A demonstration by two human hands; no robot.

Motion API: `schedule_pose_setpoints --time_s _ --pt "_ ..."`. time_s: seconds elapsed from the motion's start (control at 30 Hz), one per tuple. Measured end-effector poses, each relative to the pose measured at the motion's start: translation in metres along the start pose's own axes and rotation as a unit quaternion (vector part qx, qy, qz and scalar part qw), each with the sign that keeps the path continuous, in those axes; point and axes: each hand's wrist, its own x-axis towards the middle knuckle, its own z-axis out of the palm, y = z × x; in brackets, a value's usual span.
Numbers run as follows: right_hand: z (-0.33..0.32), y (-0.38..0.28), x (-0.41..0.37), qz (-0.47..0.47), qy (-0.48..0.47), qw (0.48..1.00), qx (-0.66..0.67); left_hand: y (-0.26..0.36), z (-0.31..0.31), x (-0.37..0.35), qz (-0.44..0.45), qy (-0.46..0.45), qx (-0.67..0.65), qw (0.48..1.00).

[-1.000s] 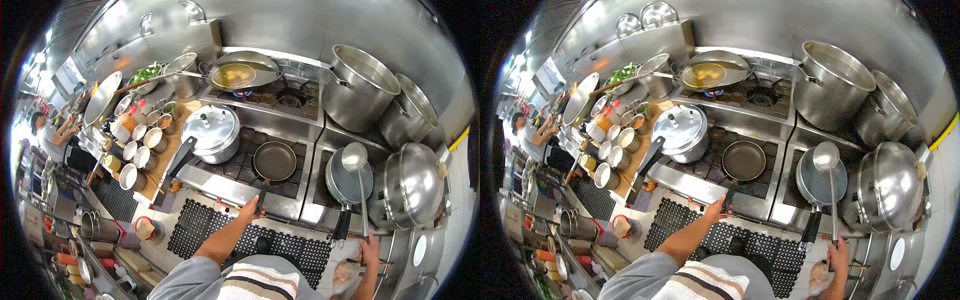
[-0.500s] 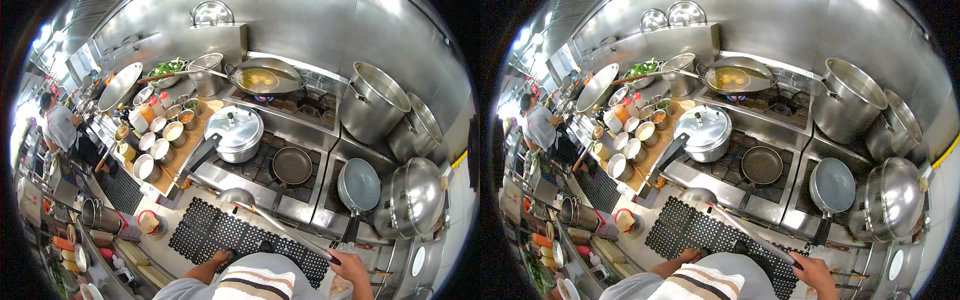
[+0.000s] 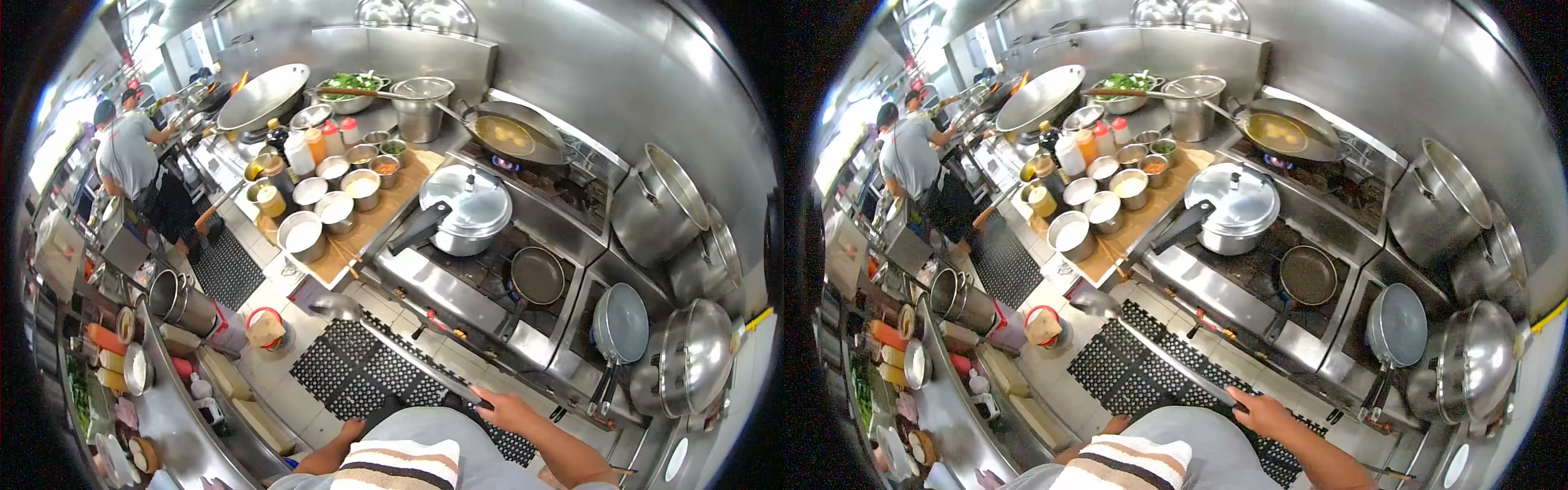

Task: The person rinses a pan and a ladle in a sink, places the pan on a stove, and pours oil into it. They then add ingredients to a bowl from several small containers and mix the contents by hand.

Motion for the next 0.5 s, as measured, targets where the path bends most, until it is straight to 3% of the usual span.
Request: schedule_pose_setpoints --time_s 0.07,0.1,0.13,0.2,0.27,0.33,0.4,0.5 --pt "-0.003 -0.008 0.019 -0.056 0.046 0.997 -0.041 -0.026 0.005 0.025 0.168 0.019 0.130 0.977" --pt "-0.015 -0.019 0.026 -0.085 0.041 0.991 -0.091 0.014 -0.020 -0.006 0.051 0.004 0.053 0.997" --pt "-0.021 -0.028 0.032 -0.113 0.038 0.983 -0.140 0.005 -0.022 -0.005 0.050 0.005 0.053 0.997" --pt "-0.023 -0.038 0.037 -0.113 0.047 0.986 -0.110 -0.006 -0.024 0.002 0.061 0.034 0.079 0.994" --pt "-0.032 -0.035 0.047 -0.169 0.190 0.966 0.044 -0.015 -0.031 -0.003 0.089 0.005 0.059 0.994" --pt "-0.048 -0.022 0.070 -0.057 0.194 0.962 0.186 -0.023 -0.030 -0.007 -0.054 -0.007 -0.177 0.983" --pt "-0.104 -0.052 0.066 -0.025 0.165 0.869 0.466 -0.032 -0.024 -0.008 -0.107 0.018 -0.217 0.970" --pt "-0.154 -0.042 0.079 -0.068 0.240 0.807 0.536 -0.022 -0.026 -0.023 -0.165 0.015 -0.241 0.956"
